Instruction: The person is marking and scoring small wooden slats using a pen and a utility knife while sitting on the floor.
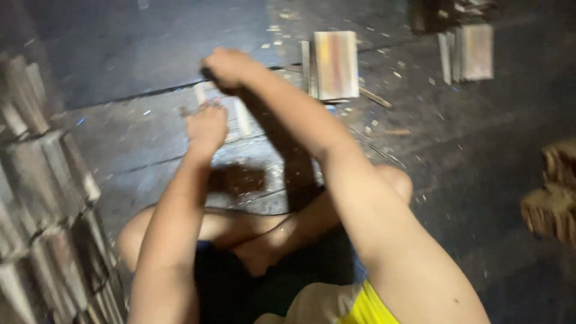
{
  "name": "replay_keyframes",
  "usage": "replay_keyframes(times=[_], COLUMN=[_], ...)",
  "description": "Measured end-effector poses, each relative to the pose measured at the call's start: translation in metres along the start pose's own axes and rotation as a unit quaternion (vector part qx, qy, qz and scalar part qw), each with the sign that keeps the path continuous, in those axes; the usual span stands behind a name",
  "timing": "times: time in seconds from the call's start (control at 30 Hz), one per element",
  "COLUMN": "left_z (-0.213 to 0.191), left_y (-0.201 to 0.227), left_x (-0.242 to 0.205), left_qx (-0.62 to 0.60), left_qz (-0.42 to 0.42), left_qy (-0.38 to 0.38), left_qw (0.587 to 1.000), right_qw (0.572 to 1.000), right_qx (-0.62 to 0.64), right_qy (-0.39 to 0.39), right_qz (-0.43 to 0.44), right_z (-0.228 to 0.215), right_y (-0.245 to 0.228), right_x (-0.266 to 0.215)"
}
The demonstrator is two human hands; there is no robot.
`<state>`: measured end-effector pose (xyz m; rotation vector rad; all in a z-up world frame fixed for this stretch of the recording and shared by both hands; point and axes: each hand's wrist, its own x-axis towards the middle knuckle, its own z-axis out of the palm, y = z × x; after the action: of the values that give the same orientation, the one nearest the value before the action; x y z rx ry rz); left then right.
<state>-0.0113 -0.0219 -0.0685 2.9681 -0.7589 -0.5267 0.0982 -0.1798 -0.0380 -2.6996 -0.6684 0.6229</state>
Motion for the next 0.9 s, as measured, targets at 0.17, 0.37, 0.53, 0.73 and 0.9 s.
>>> replay_keyframes(times=[0.17,0.37,0.53,0.73,0.9], left_z=[-0.039,-0.09,-0.116,-0.05,-0.048], left_y=[0.004,0.032,0.044,0.013,0.007], left_x=[-0.011,-0.027,-0.035,-0.005,-0.014], left_qx=[0.005,-0.058,-0.055,0.025,0.018], left_qz=[0.018,-0.085,-0.083,-0.059,-0.036], left_qy=[-0.071,-0.147,-0.167,-0.159,-0.122], left_qw=[0.997,0.984,0.981,0.985,0.992], right_qw=[0.994,0.988,0.979,0.98,0.977], right_qx=[0.075,0.073,0.143,0.134,0.12], right_qy=[0.062,0.131,0.138,0.137,0.173], right_qz=[0.059,0.027,0.049,0.05,0.033], right_z=[0.015,-0.003,-0.002,0.042,0.074], right_y=[-0.005,-0.021,-0.017,0.013,0.029], right_x=[-0.008,-0.016,-0.031,0.004,0.036])
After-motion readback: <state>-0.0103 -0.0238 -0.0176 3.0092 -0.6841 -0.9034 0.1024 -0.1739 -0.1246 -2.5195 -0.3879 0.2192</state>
